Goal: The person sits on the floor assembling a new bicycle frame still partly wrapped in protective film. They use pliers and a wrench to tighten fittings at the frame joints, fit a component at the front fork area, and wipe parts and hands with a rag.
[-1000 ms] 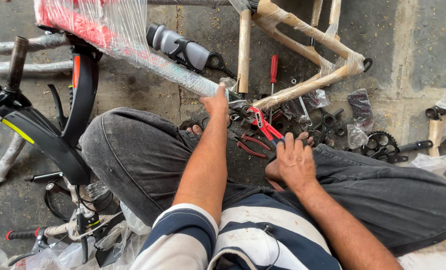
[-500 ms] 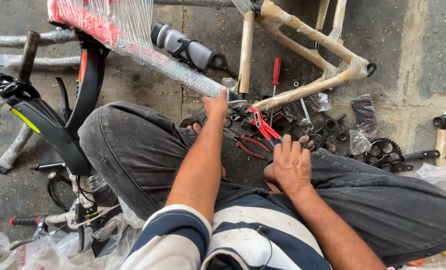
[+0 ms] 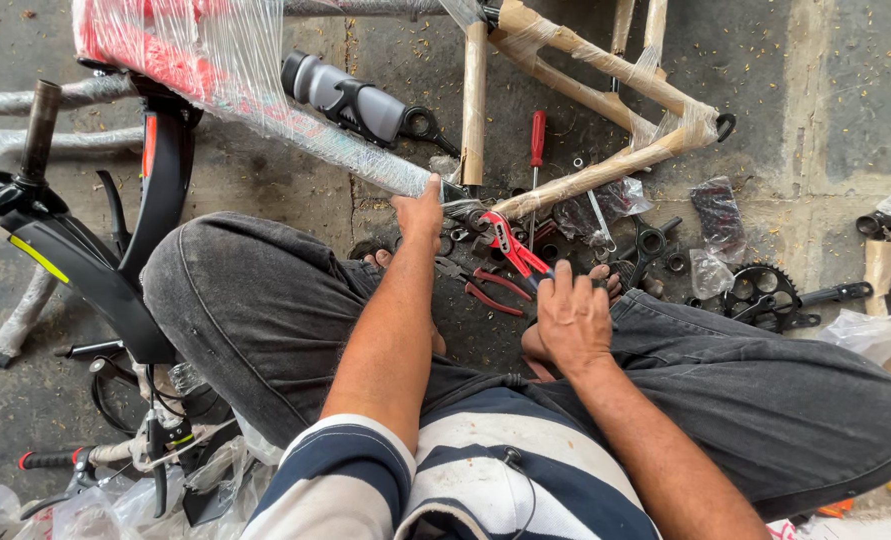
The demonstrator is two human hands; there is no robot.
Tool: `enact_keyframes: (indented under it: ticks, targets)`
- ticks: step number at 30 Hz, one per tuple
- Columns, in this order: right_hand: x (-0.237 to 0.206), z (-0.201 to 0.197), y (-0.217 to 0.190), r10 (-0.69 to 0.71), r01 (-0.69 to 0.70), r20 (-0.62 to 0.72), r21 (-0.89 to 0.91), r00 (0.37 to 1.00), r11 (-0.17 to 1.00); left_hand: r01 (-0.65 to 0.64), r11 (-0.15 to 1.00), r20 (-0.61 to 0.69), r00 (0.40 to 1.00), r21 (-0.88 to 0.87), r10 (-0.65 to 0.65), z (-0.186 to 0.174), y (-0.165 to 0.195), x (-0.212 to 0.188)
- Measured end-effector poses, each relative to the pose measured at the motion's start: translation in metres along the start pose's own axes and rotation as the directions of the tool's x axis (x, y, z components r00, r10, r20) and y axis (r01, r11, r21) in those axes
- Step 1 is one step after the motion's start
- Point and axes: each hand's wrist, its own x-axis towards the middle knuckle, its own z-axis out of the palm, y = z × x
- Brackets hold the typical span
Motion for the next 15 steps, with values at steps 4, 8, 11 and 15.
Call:
enact_keyframes:
  ticks: [4,8,11,15]
  targets:
    - [0.002,-0.007,0.003,-0.077,0.067,-0.033,-0.232,0.996,0.970,0.029,0.998,0.014,1.000,-0.058,-0.028,0.002,0.001,0.002]
    - [0.006,-0.003,0.008,-0.014,-0.010,-0.122,-0.197,0.992,0.980,0.099,0.971,0.052,0.995,-0.219,-0.090,0.005,0.002,0.005]
    - [0.003,0.008,0.009,0.052,-0.051,0.009,-0.122,0.999,0.991,0.089,0.963,0.039,0.996,-0.255,-0.081,0.006,0.002,0.005]
    - [-0.002,0.018,0.011,0.022,-0.036,-0.124,-0.112,0.992,0.993,0.075,0.957,0.021,0.997,-0.279,-0.072,0.006,0.003,0.002]
